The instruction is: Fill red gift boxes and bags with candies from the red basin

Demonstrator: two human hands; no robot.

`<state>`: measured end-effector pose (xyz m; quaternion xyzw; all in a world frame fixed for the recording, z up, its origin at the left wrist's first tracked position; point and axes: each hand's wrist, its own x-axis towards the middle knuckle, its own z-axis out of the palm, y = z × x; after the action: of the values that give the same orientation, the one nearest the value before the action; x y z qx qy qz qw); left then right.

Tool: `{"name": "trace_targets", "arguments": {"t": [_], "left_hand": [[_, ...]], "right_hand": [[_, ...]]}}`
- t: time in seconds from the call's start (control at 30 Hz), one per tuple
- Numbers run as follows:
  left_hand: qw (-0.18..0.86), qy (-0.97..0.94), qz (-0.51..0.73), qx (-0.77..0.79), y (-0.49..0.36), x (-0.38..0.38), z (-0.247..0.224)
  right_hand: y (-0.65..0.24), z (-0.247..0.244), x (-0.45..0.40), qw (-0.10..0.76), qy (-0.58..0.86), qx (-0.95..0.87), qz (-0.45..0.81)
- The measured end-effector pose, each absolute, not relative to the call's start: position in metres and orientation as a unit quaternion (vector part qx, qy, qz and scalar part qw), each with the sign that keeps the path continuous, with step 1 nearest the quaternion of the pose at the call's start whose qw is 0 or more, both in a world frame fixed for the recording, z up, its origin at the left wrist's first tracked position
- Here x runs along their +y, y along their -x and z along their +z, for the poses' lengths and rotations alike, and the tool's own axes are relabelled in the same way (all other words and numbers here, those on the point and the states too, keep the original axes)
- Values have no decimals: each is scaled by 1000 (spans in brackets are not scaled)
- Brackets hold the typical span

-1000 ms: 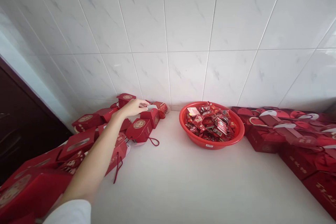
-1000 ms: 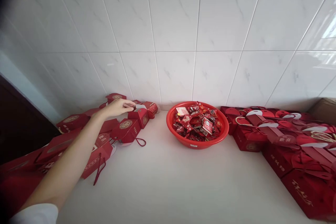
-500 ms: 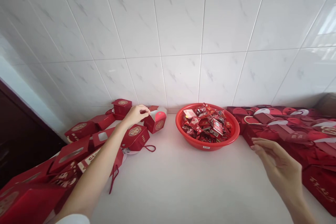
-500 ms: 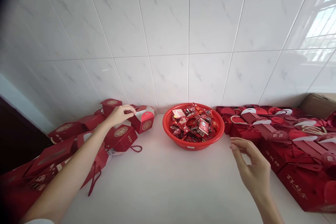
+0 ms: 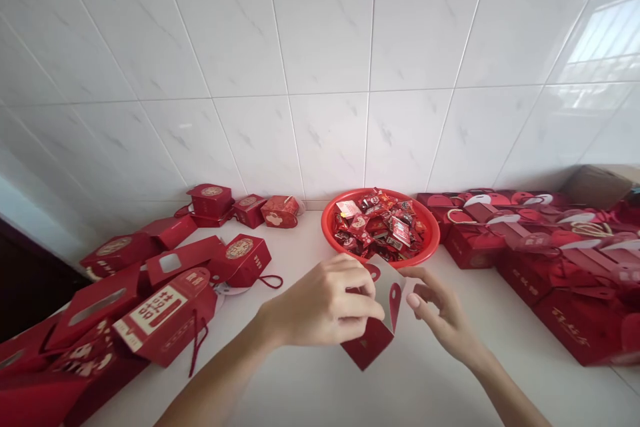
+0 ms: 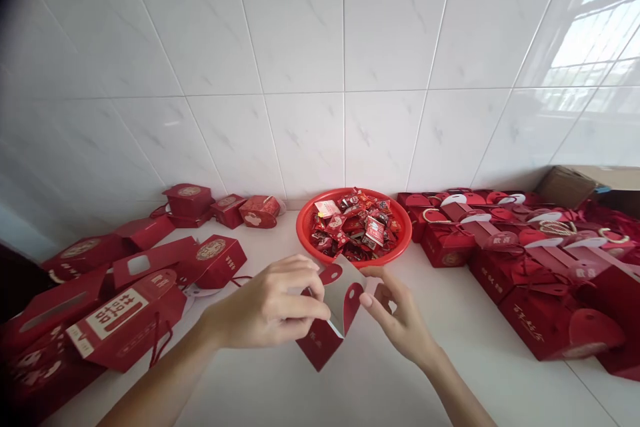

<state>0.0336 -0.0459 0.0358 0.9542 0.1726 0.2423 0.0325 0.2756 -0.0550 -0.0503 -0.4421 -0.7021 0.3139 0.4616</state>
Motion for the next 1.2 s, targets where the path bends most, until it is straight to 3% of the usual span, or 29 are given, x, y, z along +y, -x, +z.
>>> {"name": "trace_targets", "arguments": {"t": [0.17, 0.5, 0.6, 0.73, 0.87, 1.0, 1.2], "left_hand": [[15, -963, 227, 147, -44, -48, 5], [143, -960, 164, 177, -42, -52, -24], [170, -957, 151, 180, -45, -50, -21], [115, -957, 126, 234, -47, -47, -14], [84, -936, 88, 331, -41, -48, -3], [148, -883, 45, 442, -32, -47, 1], [244, -845, -45, 474, -24, -42, -10]], "right_hand": [[-268, -59, -52, 461, 491, -684, 278], [-247, -56, -60, 397, 550, -707, 200], [-250, -59, -58, 399, 523, -717, 232], [-263, -65, -51, 437, 471, -713, 280], [-275, -62, -49, 385, 445, -747, 311], [-282, -59, -49, 329, 427, -768, 345], [-283, -63, -50, 338, 439, -737, 387]]}}
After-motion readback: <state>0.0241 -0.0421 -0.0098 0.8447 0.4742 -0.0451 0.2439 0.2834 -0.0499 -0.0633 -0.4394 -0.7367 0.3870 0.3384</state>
